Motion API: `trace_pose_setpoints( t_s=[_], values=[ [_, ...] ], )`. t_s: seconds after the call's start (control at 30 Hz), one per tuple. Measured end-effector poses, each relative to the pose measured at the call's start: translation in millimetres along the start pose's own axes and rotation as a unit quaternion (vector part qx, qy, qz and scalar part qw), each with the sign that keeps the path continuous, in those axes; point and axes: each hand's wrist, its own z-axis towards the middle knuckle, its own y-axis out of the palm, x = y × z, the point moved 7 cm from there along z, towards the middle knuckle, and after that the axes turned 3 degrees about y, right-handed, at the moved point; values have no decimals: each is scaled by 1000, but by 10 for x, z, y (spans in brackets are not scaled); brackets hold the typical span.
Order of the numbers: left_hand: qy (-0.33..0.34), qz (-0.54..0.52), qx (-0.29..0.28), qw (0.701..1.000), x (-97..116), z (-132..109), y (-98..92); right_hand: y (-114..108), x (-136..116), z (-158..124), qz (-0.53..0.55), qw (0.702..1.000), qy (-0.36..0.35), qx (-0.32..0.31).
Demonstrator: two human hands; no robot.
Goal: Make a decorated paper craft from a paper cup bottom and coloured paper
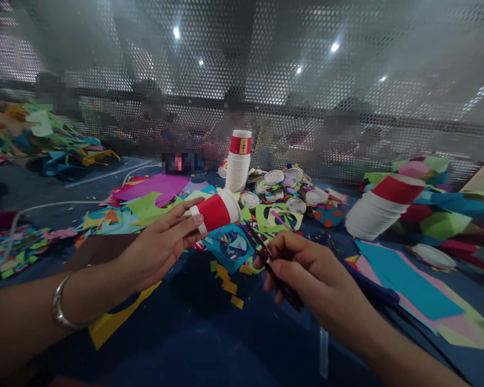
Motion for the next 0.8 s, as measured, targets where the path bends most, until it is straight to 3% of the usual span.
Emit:
trace_pose_setpoints(
  t_s=[0.1, 0.33, 0.8],
  values=[
    [4, 52, -19, 998, -52, -36, -1, 126, -6, 87, 73, 997, 7, 7],
    [42, 123, -46, 990, 5, -118, 49, 455, -82, 218, 124, 992, -13, -10],
    [31, 81, -48, 995, -27, -176, 126, 622, -54, 145, 188, 980, 17, -57]
  ],
)
